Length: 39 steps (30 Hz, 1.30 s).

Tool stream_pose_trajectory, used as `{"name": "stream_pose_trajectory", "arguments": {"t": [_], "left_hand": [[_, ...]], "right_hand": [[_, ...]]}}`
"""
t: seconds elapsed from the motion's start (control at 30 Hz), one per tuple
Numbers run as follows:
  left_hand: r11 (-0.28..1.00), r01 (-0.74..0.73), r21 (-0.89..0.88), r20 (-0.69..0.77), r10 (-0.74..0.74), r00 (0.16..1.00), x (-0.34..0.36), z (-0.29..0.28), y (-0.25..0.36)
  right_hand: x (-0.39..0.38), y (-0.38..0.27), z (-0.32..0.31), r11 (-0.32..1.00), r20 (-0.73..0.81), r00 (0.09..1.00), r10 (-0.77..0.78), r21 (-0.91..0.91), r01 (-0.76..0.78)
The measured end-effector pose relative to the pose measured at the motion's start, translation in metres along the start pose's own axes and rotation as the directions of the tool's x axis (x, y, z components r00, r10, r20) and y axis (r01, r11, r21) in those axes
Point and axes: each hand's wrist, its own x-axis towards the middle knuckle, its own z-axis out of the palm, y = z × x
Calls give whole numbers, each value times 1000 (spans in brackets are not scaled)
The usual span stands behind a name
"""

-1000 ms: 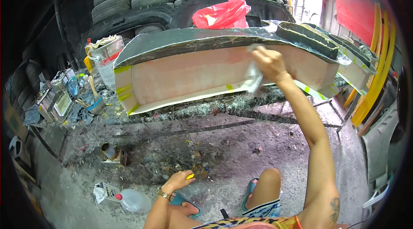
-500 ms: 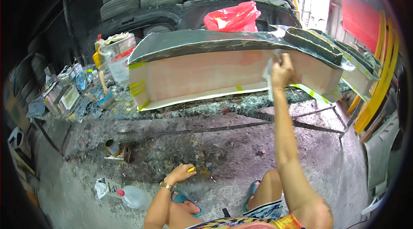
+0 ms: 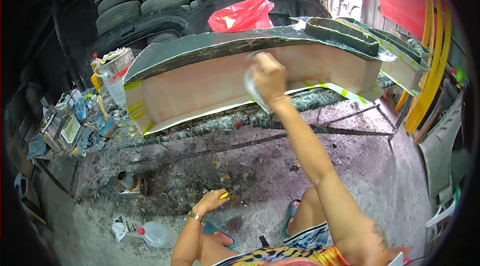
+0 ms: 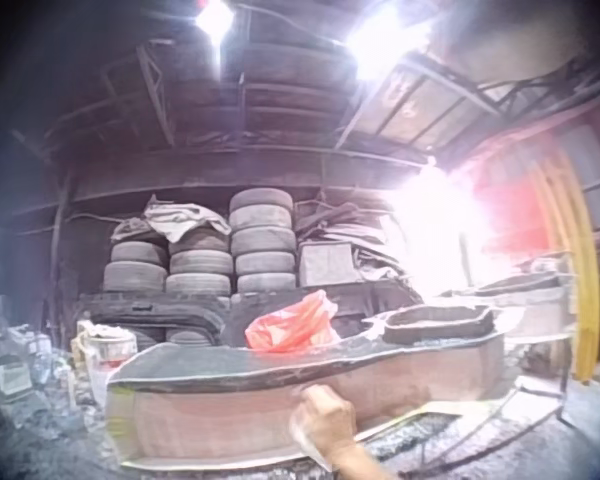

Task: The person sprays a fiberglass mold with a spray bottle, wipes it down using a cloth, trims the edges with a utility knife, and picks up a smartphone.

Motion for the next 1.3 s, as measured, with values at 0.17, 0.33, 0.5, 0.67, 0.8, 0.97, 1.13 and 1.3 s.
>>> {"name": "stream_pose_trajectory", "arguments": {"t": [0.17,0.33,0.5,0.67,0.8,0.97,1.13,1.3], "left_hand": [[999,43,-19,-15,-44,999,3,2,-13],[1000,-15,-2,23,15,1000,17,13,-23],[996,42,-75,-7,-43,999,23,9,-22],[981,172,-90,186,-154,971,45,16,6],[997,33,70,-22,-31,999,26,8,2],[995,98,12,-47,-97,994,-6,0,-19],[995,85,43,63,-88,994,-6,-2,-25],[994,99,47,25,-100,995,4,1,-2]], "right_hand": [[3,16,1,982,-205,962,181,-6,-186],[-6,37,6,995,-12,997,-72,-71,71],[-1,18,13,991,-252,964,82,-82,-106],[-19,-49,73,895,3,895,-445,16,445],[-15,12,33,857,144,881,-450,-206,471],[-17,80,-1,897,152,916,-371,-198,396],[-17,-20,67,730,211,714,-667,-8,684],[9,-90,88,573,344,539,-769,-2,820]]}}
